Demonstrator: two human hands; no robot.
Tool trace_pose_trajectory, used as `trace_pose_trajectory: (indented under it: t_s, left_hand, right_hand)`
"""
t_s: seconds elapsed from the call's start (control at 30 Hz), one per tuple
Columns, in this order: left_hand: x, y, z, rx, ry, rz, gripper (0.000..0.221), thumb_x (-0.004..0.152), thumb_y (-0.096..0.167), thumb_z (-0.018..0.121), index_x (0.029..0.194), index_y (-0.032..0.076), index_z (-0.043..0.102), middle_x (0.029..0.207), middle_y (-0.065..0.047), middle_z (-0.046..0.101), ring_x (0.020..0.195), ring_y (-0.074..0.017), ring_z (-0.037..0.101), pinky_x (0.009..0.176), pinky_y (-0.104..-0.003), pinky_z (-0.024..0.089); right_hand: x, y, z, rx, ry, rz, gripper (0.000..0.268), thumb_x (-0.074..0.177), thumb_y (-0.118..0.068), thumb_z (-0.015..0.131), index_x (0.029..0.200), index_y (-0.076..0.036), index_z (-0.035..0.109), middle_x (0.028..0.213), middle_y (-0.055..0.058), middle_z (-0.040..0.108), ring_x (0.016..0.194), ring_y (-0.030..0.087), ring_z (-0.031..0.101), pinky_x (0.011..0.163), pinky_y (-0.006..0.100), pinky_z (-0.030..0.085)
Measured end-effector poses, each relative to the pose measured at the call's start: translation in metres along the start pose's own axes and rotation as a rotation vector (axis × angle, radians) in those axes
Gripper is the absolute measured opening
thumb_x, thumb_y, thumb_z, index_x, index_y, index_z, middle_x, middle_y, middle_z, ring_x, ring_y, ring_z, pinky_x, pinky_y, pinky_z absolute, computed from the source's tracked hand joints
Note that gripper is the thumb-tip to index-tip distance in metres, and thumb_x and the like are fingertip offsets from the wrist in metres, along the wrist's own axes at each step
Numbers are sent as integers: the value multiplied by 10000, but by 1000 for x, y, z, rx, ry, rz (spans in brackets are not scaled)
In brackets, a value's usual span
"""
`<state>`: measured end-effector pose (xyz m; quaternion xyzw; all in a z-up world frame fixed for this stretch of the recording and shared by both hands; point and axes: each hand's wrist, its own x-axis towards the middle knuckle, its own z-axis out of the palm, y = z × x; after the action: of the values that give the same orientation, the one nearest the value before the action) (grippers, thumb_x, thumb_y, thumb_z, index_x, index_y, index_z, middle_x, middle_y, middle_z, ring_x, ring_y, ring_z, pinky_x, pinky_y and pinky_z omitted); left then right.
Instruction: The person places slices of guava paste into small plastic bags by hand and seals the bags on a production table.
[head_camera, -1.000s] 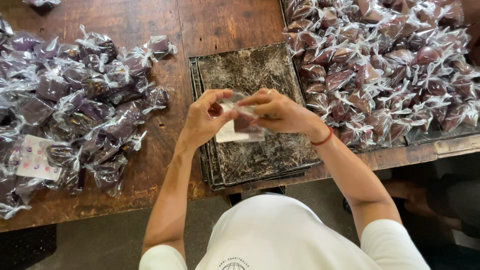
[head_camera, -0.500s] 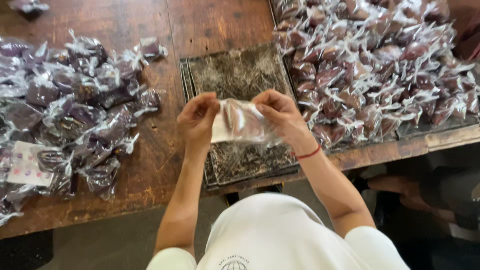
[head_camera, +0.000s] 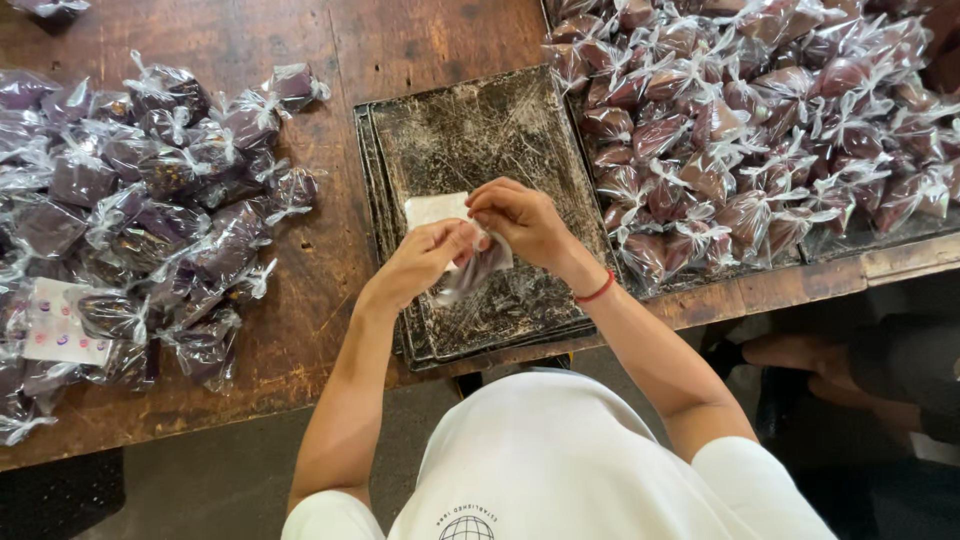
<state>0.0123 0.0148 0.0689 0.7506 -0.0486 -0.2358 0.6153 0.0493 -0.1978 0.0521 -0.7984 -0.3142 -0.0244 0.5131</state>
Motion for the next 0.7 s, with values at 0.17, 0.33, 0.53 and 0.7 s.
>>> trace_pose_trajectory:
  t_s: [0.17,0.33,0.53,0.7]
  left_hand:
    - [-2,-15,23,880,636,589,135,951,282,720,1000,161,753,902,-28,747,702,-184,670,648,-347,550]
    - [11,-36,22,973,748,747,114,934,265,781,910,154,775,1031,-64,668,817,-203,677,680,-316,581]
    - [17,-37,23,-280,299,327,233,955,233,737,919,9,791,1183,-82,626,965,-184,674,842,-310,607]
    - [15,-27,25,21,466,286,147,900,218,745,928,81,789,1208,-61,671,1004,-163,700,784,-287,647]
  right_hand:
    - [-8,30,8,971,10,529,132,982,-34,684,1091,24,731,1137,130,712,944,170,686,865,324,582]
    - [-17,29,6,760,-56,451,158,1000,-83,682,1111,14,738,1258,91,657,1060,204,641,923,329,559]
    - [-20,7,18,-95,39,-6,154,953,-99,675,1084,-23,707,1299,109,664,1186,275,659,996,354,565]
    - [-25,0,14,-345,126,-241,129,963,-42,685,1089,-13,679,1264,134,691,1123,256,659,937,400,541]
